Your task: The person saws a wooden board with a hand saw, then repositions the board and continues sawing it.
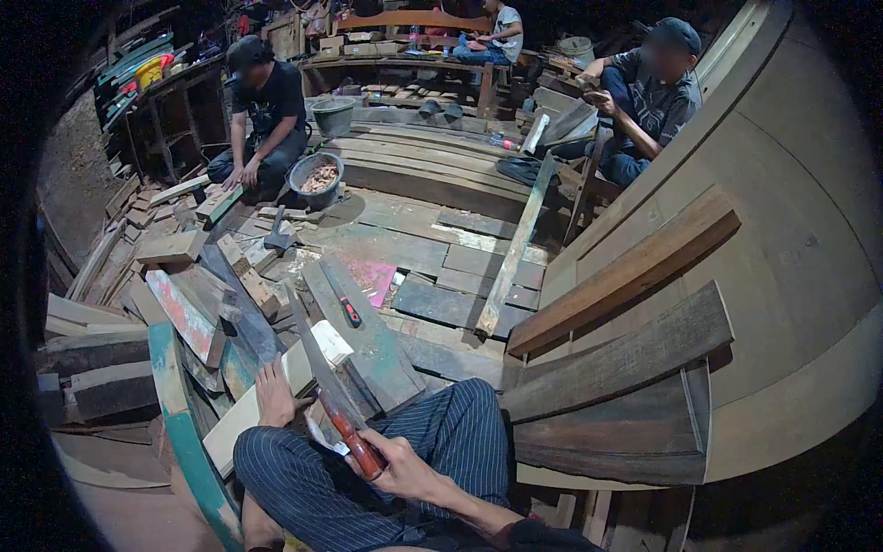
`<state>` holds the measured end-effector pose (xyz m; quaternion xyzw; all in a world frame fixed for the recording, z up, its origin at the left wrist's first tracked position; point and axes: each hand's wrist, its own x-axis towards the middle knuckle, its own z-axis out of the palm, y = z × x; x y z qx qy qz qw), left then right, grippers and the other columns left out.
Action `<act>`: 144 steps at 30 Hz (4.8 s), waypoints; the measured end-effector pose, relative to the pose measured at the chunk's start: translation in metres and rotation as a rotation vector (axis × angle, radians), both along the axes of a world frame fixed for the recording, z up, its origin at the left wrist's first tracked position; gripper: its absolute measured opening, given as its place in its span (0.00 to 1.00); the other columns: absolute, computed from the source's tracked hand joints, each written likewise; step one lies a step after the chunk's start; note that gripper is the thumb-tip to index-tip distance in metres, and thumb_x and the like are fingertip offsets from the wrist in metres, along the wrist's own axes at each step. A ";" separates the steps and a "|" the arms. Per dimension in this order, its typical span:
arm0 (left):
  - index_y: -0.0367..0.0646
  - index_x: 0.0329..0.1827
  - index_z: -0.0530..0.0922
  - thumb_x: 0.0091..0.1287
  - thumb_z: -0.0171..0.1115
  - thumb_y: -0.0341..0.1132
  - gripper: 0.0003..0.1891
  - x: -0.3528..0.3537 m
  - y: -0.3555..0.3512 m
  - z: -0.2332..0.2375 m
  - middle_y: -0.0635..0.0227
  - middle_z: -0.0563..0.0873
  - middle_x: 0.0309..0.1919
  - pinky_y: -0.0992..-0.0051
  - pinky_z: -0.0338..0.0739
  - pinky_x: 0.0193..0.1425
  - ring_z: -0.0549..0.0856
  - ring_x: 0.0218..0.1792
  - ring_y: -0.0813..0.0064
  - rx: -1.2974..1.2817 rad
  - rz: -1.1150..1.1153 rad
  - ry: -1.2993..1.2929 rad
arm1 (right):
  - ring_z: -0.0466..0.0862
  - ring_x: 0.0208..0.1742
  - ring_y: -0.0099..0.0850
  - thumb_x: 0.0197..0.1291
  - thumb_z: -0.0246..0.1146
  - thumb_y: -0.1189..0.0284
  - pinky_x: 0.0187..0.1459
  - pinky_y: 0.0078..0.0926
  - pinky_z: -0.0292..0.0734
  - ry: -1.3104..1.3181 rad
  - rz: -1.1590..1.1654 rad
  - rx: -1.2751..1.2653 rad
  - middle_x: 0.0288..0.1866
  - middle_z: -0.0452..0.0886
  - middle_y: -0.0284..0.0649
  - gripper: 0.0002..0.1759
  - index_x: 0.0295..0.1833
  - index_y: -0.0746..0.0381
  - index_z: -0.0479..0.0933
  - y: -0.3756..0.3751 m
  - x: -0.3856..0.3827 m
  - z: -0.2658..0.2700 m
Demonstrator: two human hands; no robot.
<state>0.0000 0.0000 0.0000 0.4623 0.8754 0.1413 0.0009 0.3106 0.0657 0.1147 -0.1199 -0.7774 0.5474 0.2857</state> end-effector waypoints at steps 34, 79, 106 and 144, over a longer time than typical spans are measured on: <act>0.34 0.76 0.62 0.40 0.88 0.49 0.61 0.000 0.003 0.001 0.50 0.75 0.64 0.54 0.64 0.74 0.72 0.67 0.49 0.085 0.115 -0.011 | 0.87 0.25 0.32 0.66 0.72 0.76 0.27 0.28 0.78 -0.104 -0.010 0.017 0.29 0.84 0.45 0.18 0.57 0.69 0.76 -0.005 0.032 0.024; 0.34 0.75 0.65 0.35 0.89 0.44 0.61 -0.011 -0.005 -0.013 0.51 0.76 0.61 0.55 0.67 0.72 0.74 0.64 0.49 0.267 0.051 -0.027 | 0.89 0.37 0.57 0.55 0.66 0.85 0.37 0.41 0.81 -0.184 0.067 0.014 0.38 0.85 0.58 0.31 0.66 0.68 0.68 -0.001 0.010 0.013; 0.37 0.75 0.66 0.39 0.85 0.49 0.58 -0.004 0.002 -0.018 0.53 0.76 0.57 0.55 0.66 0.68 0.74 0.61 0.50 0.063 -0.005 0.083 | 0.83 0.23 0.31 0.66 0.69 0.78 0.28 0.29 0.75 -0.092 -0.233 -0.045 0.25 0.78 0.45 0.12 0.50 0.66 0.74 -0.018 -0.018 -0.016; 0.36 0.76 0.66 0.35 0.89 0.50 0.62 -0.022 -0.003 -0.031 0.50 0.76 0.63 0.52 0.66 0.73 0.72 0.67 0.47 0.234 0.144 -0.049 | 0.83 0.23 0.37 0.71 0.68 0.71 0.28 0.32 0.74 -0.150 0.057 0.020 0.27 0.80 0.47 0.15 0.56 0.66 0.72 0.018 0.004 0.071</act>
